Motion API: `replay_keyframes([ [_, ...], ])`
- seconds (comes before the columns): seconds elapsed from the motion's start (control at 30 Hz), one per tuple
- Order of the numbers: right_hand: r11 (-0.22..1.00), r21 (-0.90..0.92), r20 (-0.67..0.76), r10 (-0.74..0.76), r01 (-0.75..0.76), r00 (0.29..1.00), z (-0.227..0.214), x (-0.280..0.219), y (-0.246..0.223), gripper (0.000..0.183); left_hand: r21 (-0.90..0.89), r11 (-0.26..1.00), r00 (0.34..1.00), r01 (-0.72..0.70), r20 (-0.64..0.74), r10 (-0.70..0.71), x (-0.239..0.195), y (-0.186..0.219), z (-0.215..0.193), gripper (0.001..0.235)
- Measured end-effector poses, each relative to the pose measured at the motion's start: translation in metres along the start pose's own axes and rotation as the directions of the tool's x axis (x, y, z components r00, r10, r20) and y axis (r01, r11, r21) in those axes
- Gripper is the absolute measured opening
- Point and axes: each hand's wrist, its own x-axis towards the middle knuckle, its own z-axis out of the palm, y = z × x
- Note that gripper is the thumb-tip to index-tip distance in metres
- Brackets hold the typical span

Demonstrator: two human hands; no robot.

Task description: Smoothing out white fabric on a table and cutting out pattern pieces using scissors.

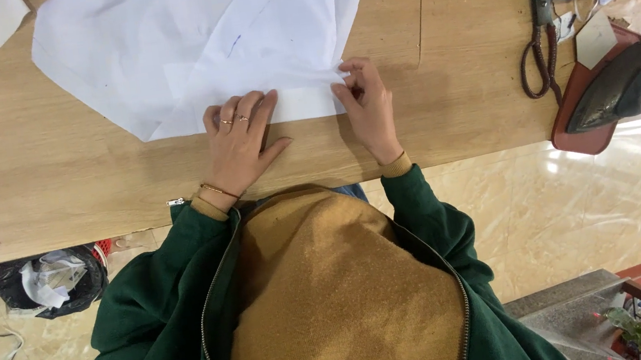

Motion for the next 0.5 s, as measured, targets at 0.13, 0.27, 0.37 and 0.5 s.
replay_keyframes([
  [0.13, 0.997, -0.083, 0.002, 0.000, 0.000, 1.000, -0.001, 0.002, -0.001, 0.024, 0.059, 0.998, 0.999, 0.028, 0.033, -0.030, -0.004, -0.002, 0.005, 0.074],
  [0.27, 0.988, -0.154, 0.031, 0.007, -0.002, 0.999, 0.003, 0.006, 0.006, 0.026, 0.071, 0.997, 0.999, 0.026, 0.043, -0.029, -0.011, -0.001, 0.007, 0.070],
  [0.37, 0.981, -0.193, 0.062, -0.009, 0.021, 0.998, 0.001, 0.006, 0.008, 0.027, 0.064, 0.998, 0.999, -0.008, 0.048, 0.005, -0.014, 0.005, -0.004, 0.070],
  [0.5, 0.970, -0.235, 0.135, -0.037, 0.069, 0.990, -0.004, 0.022, -0.001, 0.036, 0.052, 0.999, 0.993, 0.000, 0.117, -0.006, -0.017, 0.008, -0.008, 0.072],
])
